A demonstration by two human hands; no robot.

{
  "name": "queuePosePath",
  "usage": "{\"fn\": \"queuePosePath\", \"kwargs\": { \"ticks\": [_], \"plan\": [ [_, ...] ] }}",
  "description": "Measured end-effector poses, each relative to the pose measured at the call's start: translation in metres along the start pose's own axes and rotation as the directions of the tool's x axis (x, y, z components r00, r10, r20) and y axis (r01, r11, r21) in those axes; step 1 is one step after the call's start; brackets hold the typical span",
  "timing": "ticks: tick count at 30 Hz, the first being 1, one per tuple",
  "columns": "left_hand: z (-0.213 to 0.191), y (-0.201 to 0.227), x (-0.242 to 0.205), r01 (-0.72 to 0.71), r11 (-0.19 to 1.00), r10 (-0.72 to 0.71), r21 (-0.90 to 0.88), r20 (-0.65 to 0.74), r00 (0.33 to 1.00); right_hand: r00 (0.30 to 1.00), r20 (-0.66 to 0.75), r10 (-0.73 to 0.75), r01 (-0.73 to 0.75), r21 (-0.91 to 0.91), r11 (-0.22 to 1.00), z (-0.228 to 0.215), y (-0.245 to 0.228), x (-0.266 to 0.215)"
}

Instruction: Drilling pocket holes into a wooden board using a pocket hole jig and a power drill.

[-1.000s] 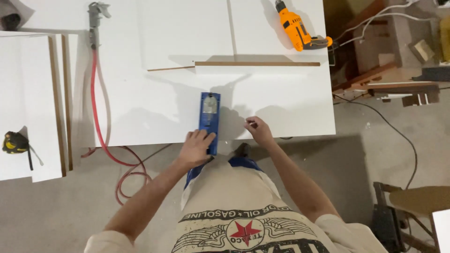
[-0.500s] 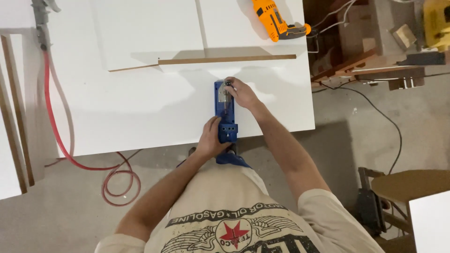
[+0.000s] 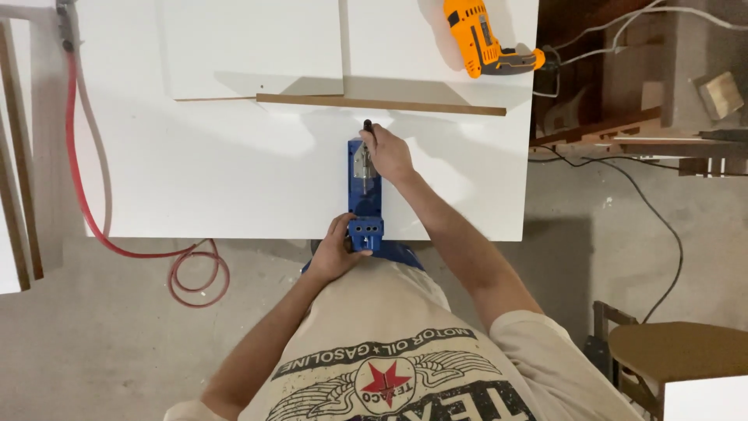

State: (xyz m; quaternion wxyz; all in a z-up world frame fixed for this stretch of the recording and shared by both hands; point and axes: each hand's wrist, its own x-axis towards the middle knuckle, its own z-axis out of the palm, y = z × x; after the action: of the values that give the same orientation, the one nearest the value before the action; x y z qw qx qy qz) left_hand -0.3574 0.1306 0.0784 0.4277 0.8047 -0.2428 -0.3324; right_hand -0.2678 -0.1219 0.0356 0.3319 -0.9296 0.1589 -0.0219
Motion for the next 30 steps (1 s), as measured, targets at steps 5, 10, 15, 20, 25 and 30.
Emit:
{"fn": "queuePosePath", "kwargs": {
  "ticks": [5, 10, 15, 20, 25, 30],
  "plan": [
    [-0.009, 0.012, -0.001, -0.003, 1.0, 0.003, 0.017, 0.012, 1.0, 0.967, -0.183, -0.179, 0.182, 0.002, 0.983, -0.038, 0.025, -0.006],
    [-0.008, 0.008, -0.002, 0.011, 1.0, -0.011, 0.003, 0.017, 1.0, 0.895, -0.228, -0.384, 0.257, -0.44, 0.861, -0.068, 0.05, 0.037],
    [-0.009, 0.01, -0.002, -0.002, 0.998, 0.001, 0.069, 0.015, 1.0, 0.984, 0.165, -0.063, 0.137, -0.49, 0.861, -0.111, 0.046, 0.065],
    [-0.013, 0.009, 0.002, 0.028, 0.996, -0.035, 0.082, 0.084, 0.996, 0.987, 0.113, 0.117, -0.076, -0.315, 0.946, -0.206, -0.011, 0.035],
    [-0.02, 0.016, 0.004, 0.044, 0.994, -0.057, 0.098, 0.133, 0.99, 0.871, 0.221, 0.439, -0.468, 0.097, 0.879, -0.238, -0.061, -0.011],
    [-0.027, 0.018, 0.009, -0.011, 0.999, 0.008, 0.037, 0.075, 0.997, 0.805, 0.418, 0.421, -0.592, 0.514, 0.621, -0.224, -0.083, -0.039]
  ]
}}
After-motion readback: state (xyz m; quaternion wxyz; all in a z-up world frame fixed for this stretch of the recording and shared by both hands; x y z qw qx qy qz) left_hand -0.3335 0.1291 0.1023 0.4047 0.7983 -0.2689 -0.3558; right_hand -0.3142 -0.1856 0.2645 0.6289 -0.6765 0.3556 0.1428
